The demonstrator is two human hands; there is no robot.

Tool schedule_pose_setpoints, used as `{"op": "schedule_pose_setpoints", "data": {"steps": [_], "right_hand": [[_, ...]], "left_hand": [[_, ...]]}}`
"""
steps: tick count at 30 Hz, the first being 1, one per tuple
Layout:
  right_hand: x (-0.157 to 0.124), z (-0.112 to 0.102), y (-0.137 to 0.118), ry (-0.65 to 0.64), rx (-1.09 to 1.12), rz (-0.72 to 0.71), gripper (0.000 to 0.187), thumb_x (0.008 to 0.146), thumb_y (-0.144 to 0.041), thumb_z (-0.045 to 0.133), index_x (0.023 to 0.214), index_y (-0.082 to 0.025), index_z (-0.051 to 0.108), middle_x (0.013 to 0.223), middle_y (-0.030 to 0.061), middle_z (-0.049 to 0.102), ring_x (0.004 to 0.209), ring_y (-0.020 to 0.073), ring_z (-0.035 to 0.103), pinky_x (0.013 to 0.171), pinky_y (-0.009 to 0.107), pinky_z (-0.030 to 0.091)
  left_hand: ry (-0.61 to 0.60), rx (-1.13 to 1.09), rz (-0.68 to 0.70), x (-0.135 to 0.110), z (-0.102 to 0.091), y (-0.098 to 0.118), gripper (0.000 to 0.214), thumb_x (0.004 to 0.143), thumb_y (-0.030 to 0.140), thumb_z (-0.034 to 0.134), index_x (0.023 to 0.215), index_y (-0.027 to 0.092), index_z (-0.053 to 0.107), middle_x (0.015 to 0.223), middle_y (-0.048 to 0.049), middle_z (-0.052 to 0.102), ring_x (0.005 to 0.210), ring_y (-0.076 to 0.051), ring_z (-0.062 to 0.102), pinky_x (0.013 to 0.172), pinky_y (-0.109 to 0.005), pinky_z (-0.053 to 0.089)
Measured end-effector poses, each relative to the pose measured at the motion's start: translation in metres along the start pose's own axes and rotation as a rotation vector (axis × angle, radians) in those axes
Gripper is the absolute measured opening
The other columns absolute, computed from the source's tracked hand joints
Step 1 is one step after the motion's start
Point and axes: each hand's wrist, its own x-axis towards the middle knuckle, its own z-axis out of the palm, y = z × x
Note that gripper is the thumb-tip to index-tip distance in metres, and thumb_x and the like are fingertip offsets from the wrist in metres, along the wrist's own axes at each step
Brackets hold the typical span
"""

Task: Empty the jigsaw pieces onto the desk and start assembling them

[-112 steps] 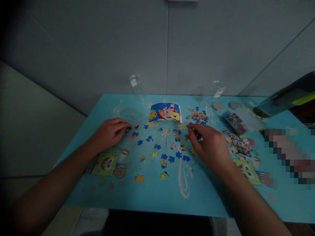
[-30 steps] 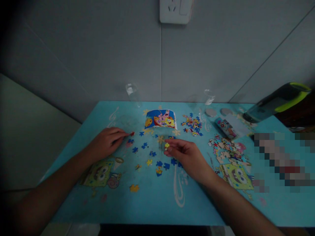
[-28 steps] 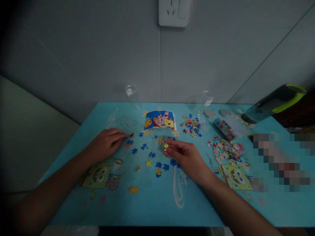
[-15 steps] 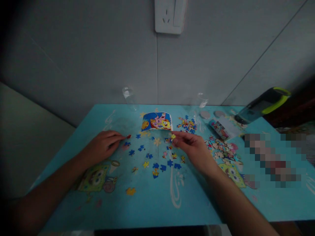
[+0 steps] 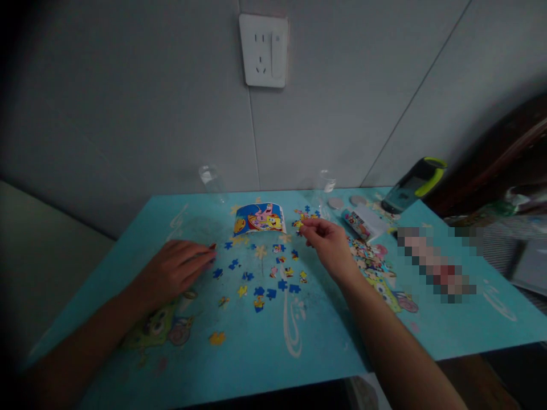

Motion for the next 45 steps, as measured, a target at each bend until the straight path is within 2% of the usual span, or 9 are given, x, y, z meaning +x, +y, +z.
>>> {"op": "schedule_pose_setpoints", "data": {"steps": [4, 8, 12, 18, 24, 31, 35, 40, 45], "right_hand": [[0.002, 0.001, 0.001, -0.025, -0.015, 0.018, 0.041, 0.076, -0.051, 0.077, 0.096, -0.015, 0.075, 0.072, 0.0026, 0.068, 0.056, 0.0124, 0.054, 0.055, 0.029, 0.046], [0.004, 0.001, 0.001, -0.030, -0.034, -0.009, 0.047, 0.073, -0.057, 0.076, 0.093, -0.015, 0.075, 0.074, 0.0052, 0.071, 0.055, 0.0138, 0.056, 0.054, 0.030, 0.048], [0.006, 0.000, 0.002, -0.046, -0.049, -0.025, 0.048, 0.074, -0.058, 0.076, 0.094, -0.015, 0.075, 0.073, 0.0057, 0.072, 0.056, 0.0145, 0.059, 0.055, 0.029, 0.049], [0.008, -0.004, 0.006, -0.086, -0.060, -0.009, 0.042, 0.076, -0.052, 0.076, 0.095, -0.014, 0.074, 0.072, 0.0042, 0.071, 0.058, 0.0139, 0.060, 0.057, 0.028, 0.049], [0.005, -0.004, 0.002, -0.103, -0.085, -0.026, 0.039, 0.079, -0.051, 0.075, 0.096, -0.016, 0.073, 0.070, 0.0031, 0.069, 0.059, 0.0144, 0.060, 0.058, 0.029, 0.050], [0.004, -0.009, 0.004, -0.118, -0.062, -0.045, 0.037, 0.082, -0.045, 0.076, 0.104, -0.016, 0.072, 0.075, 0.0016, 0.069, 0.059, 0.0132, 0.060, 0.059, 0.028, 0.050], [0.002, -0.022, 0.001, -0.249, -0.193, -0.066, 0.032, 0.085, -0.045, 0.072, 0.101, -0.017, 0.075, 0.081, 0.0036, 0.072, 0.062, 0.0138, 0.061, 0.061, 0.029, 0.051], [0.001, -0.043, 0.005, -0.319, -0.271, -0.059, 0.032, 0.086, -0.046, 0.071, 0.104, -0.020, 0.076, 0.083, 0.0041, 0.073, 0.063, 0.0145, 0.061, 0.061, 0.031, 0.053], [0.000, -0.041, 0.015, -0.325, -0.256, 0.004, 0.031, 0.084, -0.045, 0.073, 0.100, -0.019, 0.077, 0.082, 0.0038, 0.073, 0.061, 0.0146, 0.061, 0.059, 0.030, 0.053]], "left_hand": [[0.047, -0.013, 0.177, 0.022, -0.002, 0.045, 0.027, 0.095, 0.009, 0.053, 0.117, 0.017, 0.068, 0.108, -0.0095, 0.071, 0.100, -0.024, 0.063, 0.089, -0.044, 0.050], [-0.017, -0.114, 0.283, 0.056, 0.012, 0.102, 0.020, 0.098, 0.017, 0.055, 0.112, 0.017, 0.068, 0.105, -0.0083, 0.071, 0.097, -0.022, 0.063, 0.086, -0.041, 0.051], [-0.051, -0.129, 0.252, 0.080, 0.032, 0.134, 0.028, 0.097, 0.020, 0.055, 0.121, 0.011, 0.065, 0.134, -0.0154, 0.062, 0.124, -0.028, 0.057, 0.106, -0.047, 0.045], [-0.090, -0.247, 0.222, 0.075, 0.051, 0.137, 0.042, 0.099, 0.023, 0.051, 0.140, 0.015, 0.053, 0.148, -0.0097, 0.053, 0.140, -0.027, 0.046, 0.119, -0.050, 0.033], [-0.059, -0.274, 0.299, 0.071, 0.050, 0.139, 0.038, 0.100, 0.017, 0.049, 0.137, 0.014, 0.056, 0.142, -0.0085, 0.060, 0.135, -0.024, 0.052, 0.116, -0.046, 0.040], [-0.062, -0.170, 0.349, 0.069, 0.040, 0.140, 0.034, 0.101, 0.016, 0.045, 0.131, 0.011, 0.060, 0.136, -0.0106, 0.063, 0.128, -0.025, 0.057, 0.087, -0.035, 0.059], [-0.015, -0.097, 0.404, 0.068, 0.032, 0.141, 0.031, 0.098, 0.017, 0.050, 0.125, 0.009, 0.064, 0.127, -0.0139, 0.068, 0.118, -0.027, 0.063, 0.071, -0.033, 0.060], [0.048, -0.080, 0.431, 0.064, 0.027, 0.144, 0.028, 0.096, 0.020, 0.055, 0.120, 0.010, 0.066, 0.116, -0.0165, 0.071, 0.110, -0.027, 0.066, 0.078, -0.036, 0.059], [-0.040, -0.193, 0.218, 0.069, 0.031, 0.144, 0.038, 0.096, 0.023, 0.053, 0.134, 0.015, 0.058, 0.135, -0.0147, 0.062, 0.126, -0.029, 0.057, 0.107, -0.050, 0.048]]}}
